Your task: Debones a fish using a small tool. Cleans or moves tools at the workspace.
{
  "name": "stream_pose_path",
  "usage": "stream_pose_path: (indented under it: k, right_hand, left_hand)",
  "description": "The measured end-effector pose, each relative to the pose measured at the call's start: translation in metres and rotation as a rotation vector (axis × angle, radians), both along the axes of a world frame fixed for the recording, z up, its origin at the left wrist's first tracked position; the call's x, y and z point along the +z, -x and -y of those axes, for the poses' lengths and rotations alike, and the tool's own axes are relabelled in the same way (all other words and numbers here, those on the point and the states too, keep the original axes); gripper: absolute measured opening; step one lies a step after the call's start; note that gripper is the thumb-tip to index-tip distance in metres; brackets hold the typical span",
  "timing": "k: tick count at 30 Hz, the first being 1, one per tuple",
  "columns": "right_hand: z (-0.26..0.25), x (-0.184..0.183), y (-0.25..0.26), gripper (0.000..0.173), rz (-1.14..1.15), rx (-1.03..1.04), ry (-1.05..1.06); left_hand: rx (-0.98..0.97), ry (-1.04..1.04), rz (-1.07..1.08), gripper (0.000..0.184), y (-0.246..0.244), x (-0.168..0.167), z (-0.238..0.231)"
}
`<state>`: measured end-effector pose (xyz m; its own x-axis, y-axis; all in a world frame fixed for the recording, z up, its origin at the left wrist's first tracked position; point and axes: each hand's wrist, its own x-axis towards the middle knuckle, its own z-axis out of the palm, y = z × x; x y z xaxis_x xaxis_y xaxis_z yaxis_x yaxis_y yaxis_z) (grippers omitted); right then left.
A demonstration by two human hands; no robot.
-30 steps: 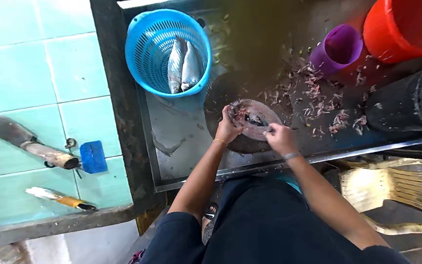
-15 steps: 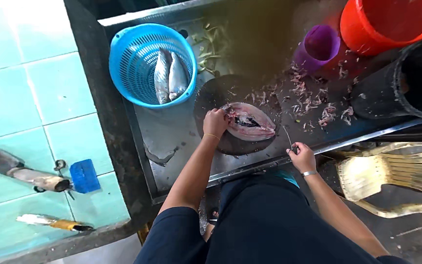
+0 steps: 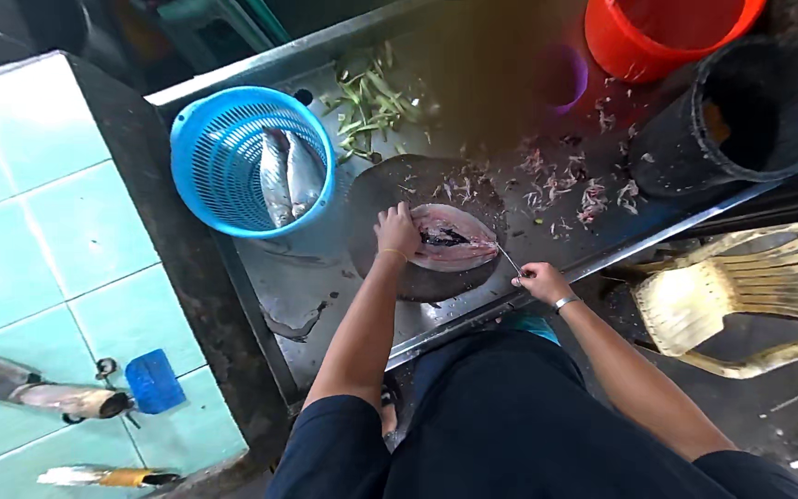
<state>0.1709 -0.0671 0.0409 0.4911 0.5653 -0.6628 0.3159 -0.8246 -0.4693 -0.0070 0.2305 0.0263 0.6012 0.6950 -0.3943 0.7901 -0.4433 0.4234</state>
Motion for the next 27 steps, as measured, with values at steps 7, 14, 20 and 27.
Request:
stream_pose_path:
  k: [7, 14, 20, 27]
  right_hand:
    - [0.008, 0.008, -0.041, 0.03, 0.187, 0.019, 0.04]
    - [-0.007, 0.01, -0.059, 0.041, 0.166, -0.232, -0.156]
    - [-0.058, 0.055, -0.158, 0.044, 0.28, -0.268, -0.454]
    - [-0.105, 0.136, -0.427, 0.063, 0.64, -0.038, -0.428]
  left_hand:
    - [-0.43, -0.173, 0.198, 0.053, 0.107, 0.007, 0.0]
    - [-0.239, -0.437, 0.126, 0.092, 0.061, -0.038, 0.086]
    - [-0.48, -0.21, 0.491, 0.07, -0.112, -0.034, 0.181]
    - [-0.029, -0.34, 0.648, 0.057, -0.262, 0.012, 0.108]
